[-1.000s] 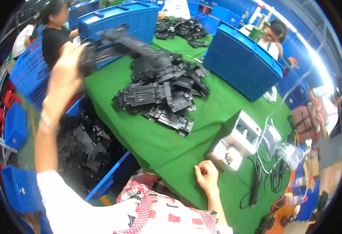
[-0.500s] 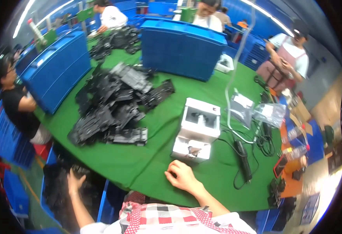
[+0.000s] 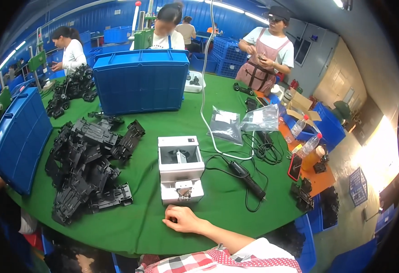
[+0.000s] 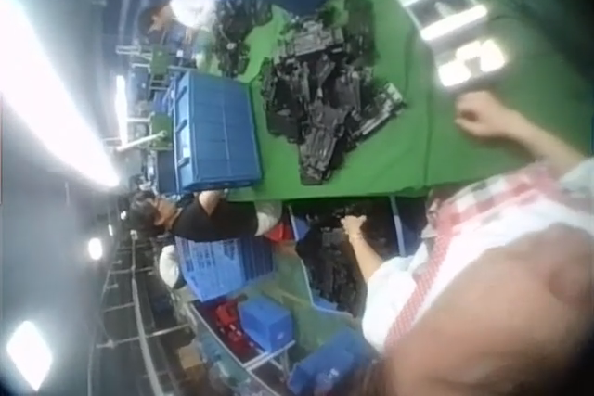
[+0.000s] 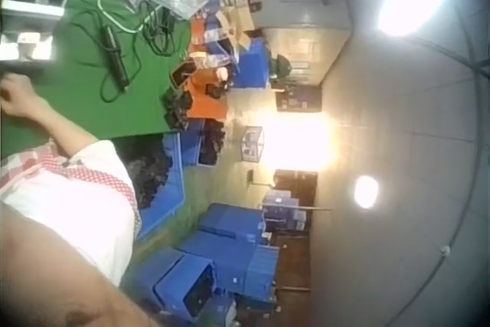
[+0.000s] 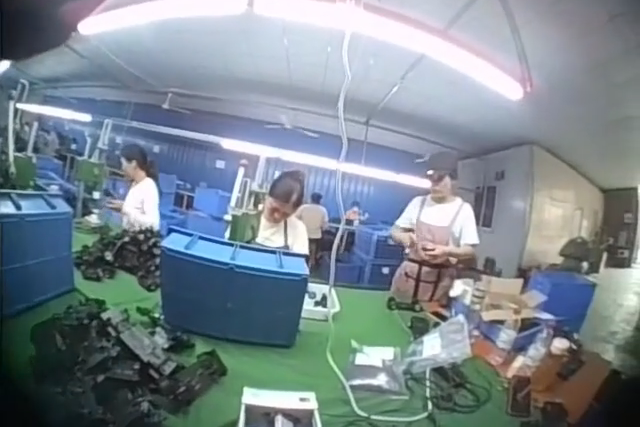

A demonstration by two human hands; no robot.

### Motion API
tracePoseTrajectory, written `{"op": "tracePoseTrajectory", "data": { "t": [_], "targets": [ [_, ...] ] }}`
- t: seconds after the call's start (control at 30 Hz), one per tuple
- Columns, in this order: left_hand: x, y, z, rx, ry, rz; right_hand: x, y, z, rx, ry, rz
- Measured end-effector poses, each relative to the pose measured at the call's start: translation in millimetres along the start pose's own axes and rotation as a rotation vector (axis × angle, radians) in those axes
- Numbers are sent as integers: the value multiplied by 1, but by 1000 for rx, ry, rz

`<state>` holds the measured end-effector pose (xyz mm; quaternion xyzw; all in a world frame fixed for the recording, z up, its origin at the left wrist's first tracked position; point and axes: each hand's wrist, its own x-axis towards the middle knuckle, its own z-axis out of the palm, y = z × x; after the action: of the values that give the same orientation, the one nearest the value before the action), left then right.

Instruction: The person assembles black plastic toy chassis parts by hand at a factory workbench, joining plastic frames with screws using an electric screwdriver.

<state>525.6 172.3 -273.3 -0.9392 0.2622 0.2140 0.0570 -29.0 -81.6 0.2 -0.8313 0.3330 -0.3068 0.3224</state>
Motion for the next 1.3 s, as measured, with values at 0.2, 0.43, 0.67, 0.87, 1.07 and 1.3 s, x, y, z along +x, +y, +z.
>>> {"op": "tracePoseTrajectory", "data": {
  "t": [0.2,0.43,0.67,0.87,1.07,1.3],
  "targets": [
    [5,-21,8,-89,222,224,2,0,6,25,8,-43],
    [-44,4,-14,303,7,406,3,0,4,15,-1,-36],
    [-55,59,-60,413,58,806,-2,3,-1,-10,32,-46],
    [-37,41,-35,301,167,1161,-1,0,2,6,12,-72],
    [-72,51,-56,-6,-71,689,-4,-1,-2,9,7,-61],
    [-72,44,-57,-195,-254,319,-2,-3,-4,-15,17,-99]
  ]
}}
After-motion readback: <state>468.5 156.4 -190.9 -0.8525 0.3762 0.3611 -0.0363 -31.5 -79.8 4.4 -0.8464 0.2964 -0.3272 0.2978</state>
